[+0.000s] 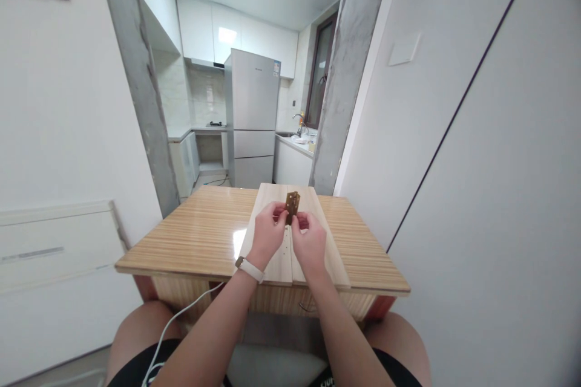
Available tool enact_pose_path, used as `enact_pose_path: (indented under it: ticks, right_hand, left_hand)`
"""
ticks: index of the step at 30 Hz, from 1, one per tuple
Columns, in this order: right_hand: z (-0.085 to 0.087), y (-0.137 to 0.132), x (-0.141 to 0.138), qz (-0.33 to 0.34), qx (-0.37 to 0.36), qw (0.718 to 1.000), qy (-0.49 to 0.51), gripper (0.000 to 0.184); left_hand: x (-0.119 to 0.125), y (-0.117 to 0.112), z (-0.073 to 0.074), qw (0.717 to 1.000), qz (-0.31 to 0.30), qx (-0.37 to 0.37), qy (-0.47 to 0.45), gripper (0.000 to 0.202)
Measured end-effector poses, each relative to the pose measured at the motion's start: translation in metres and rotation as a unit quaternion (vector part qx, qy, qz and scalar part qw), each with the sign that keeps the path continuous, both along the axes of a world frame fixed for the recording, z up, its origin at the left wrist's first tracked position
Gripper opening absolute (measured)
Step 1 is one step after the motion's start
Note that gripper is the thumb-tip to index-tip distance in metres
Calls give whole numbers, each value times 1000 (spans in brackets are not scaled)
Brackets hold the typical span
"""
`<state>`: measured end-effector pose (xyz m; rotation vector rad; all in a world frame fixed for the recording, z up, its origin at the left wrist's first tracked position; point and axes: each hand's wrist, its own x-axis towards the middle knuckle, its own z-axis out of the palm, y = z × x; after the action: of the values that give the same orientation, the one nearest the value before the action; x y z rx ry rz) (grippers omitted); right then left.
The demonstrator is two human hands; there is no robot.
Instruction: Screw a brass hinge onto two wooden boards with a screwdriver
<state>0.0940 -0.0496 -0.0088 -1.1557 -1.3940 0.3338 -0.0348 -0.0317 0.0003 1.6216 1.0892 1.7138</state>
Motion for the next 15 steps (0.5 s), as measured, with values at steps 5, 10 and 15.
enact_pose_path:
  ticks: [5,10,15]
  right_hand:
    - [-7,22,26,153,-53,973,164,39]
    - [-6,12,19,74,-16,991,110,30]
    - [-8,-6,-1,-58,70,991,-102,29]
  left_hand:
    - [-18,19,-16,977,-141,-74,-140,35]
    - [-10,18,-20,988,-90,-73,-100,35]
    - [9,3,-2,988,-114,-77,-64,34]
